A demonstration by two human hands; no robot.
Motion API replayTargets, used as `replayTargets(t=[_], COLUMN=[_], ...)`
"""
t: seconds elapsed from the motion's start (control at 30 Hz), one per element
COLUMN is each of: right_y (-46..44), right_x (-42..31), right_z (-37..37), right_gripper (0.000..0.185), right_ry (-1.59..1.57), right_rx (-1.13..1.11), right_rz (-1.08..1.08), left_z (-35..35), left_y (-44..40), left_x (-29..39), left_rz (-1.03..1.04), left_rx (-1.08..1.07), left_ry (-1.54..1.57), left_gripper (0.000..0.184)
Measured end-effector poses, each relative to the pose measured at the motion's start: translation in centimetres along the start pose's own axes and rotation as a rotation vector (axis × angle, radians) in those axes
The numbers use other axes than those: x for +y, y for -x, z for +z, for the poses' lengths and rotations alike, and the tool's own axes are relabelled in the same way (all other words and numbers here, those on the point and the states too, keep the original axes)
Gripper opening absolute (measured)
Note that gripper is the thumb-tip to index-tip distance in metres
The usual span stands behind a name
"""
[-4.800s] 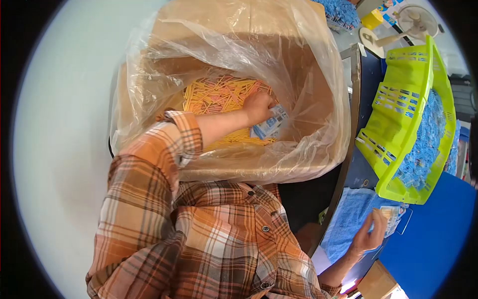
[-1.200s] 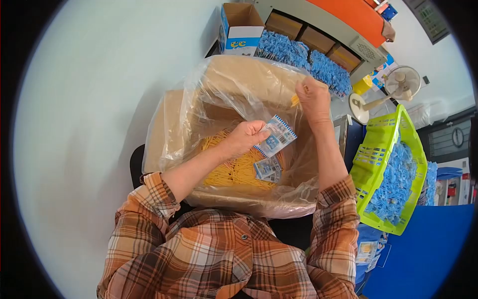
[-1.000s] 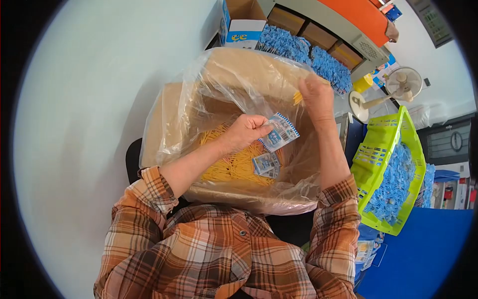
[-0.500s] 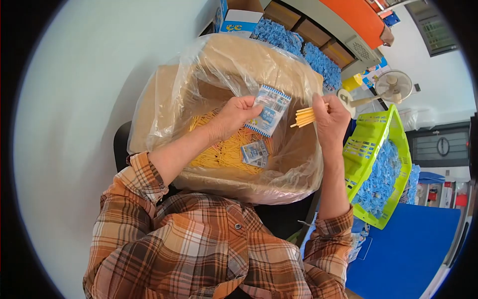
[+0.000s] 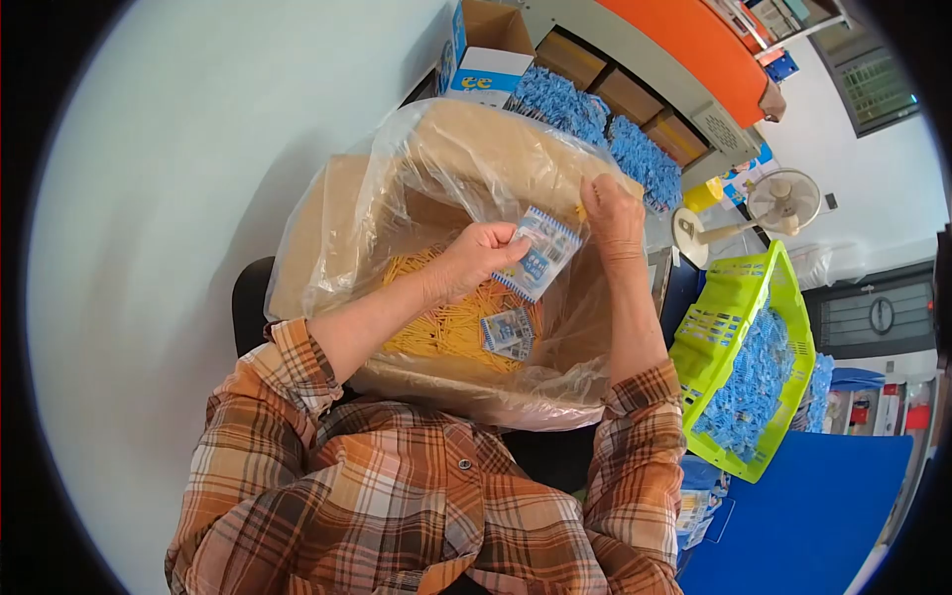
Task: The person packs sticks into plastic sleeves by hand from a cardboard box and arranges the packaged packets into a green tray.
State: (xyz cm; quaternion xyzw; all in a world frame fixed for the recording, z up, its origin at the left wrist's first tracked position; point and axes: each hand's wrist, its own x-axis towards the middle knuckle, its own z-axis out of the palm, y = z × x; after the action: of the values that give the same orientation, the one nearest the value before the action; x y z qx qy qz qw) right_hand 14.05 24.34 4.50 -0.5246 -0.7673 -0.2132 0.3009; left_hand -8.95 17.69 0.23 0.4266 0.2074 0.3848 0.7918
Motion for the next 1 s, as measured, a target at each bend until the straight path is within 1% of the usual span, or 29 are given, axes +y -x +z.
replayTargets(t=[0.03, 0.13, 0.2, 0.23, 0.27, 0.3, 0.37, 0.47, 0.6, 0.7, 0.8, 0.9, 1.0], right_y=[-0.2, -1.3, -1.7, -1.8, -1.8, -1.7, -1.4, -0.9, -0.4, 1.0, 1.0, 0.7, 1.1], right_x=[0.2, -1.4, -3.3, -4.2, -5.4, -6.0, -6.9, -8.1, -9.2, -8.5, -8.2, -9.4, -10.2], right_z=[-0.4, -4.2, -7.1, -8.5, -9.7, -10.5, -11.7, -12.5, -12.5, -10.7, -10.5, -10.9, -11.0], right_gripper=[0.023, 0.024, 0.025, 0.025, 0.025, 0.024, 0.024, 0.024, 0.024, 0.026, 0.027, 0.026, 0.022], right_ry=[-0.022, -0.45, -0.833, -1.017, -1.106, -1.128, -1.177, -1.142, -1.143, -1.053, -0.776, -0.572, -0.527], right_rx=[0.005, 0.044, -0.143, -0.234, -0.272, -0.305, -0.368, -0.396, -0.493, -0.425, -0.371, -0.348, -0.384], right_rz=[-0.017, 0.338, 0.669, 0.837, 0.886, 0.906, 0.945, 0.925, 0.93, 0.853, 0.625, 0.52, 0.4], left_z=[0.0, -0.1, -0.1, 0.1, 0.2, 0.2, -0.1, 0.0, 0.3, 0.9, 0.5, 0.3, 0.3], left_y=[0.2, 1.0, 1.2, 1.2, 1.2, 1.2, 1.2, 1.2, 1.5, 1.7, 1.4, 1.3, 1.4], left_x=[0.2, 1.2, 1.6, 1.6, 1.6, 1.4, 1.3, 1.3, 1.6, 2.1, 1.2, 1.0, 1.3], left_rz=[0.011, 0.035, 0.031, 0.049, 0.068, 0.087, 0.074, 0.049, -0.002, 0.008, -0.01, -0.042, -0.062], left_rx=[0.013, 0.066, 0.098, 0.107, 0.116, 0.125, 0.075, 0.003, -0.052, -0.072, -0.113, -0.131, -0.142], left_ry=[-0.066, -0.227, -0.293, -0.245, -0.197, -0.149, -0.135, -0.157, -0.21, -0.249, -0.293, -0.293, -0.249], left_gripper=[0.02, 0.015, 0.01, 0.009, 0.008, 0.007, 0.01, 0.015, 0.019, 0.016, 0.017, 0.016, 0.017])
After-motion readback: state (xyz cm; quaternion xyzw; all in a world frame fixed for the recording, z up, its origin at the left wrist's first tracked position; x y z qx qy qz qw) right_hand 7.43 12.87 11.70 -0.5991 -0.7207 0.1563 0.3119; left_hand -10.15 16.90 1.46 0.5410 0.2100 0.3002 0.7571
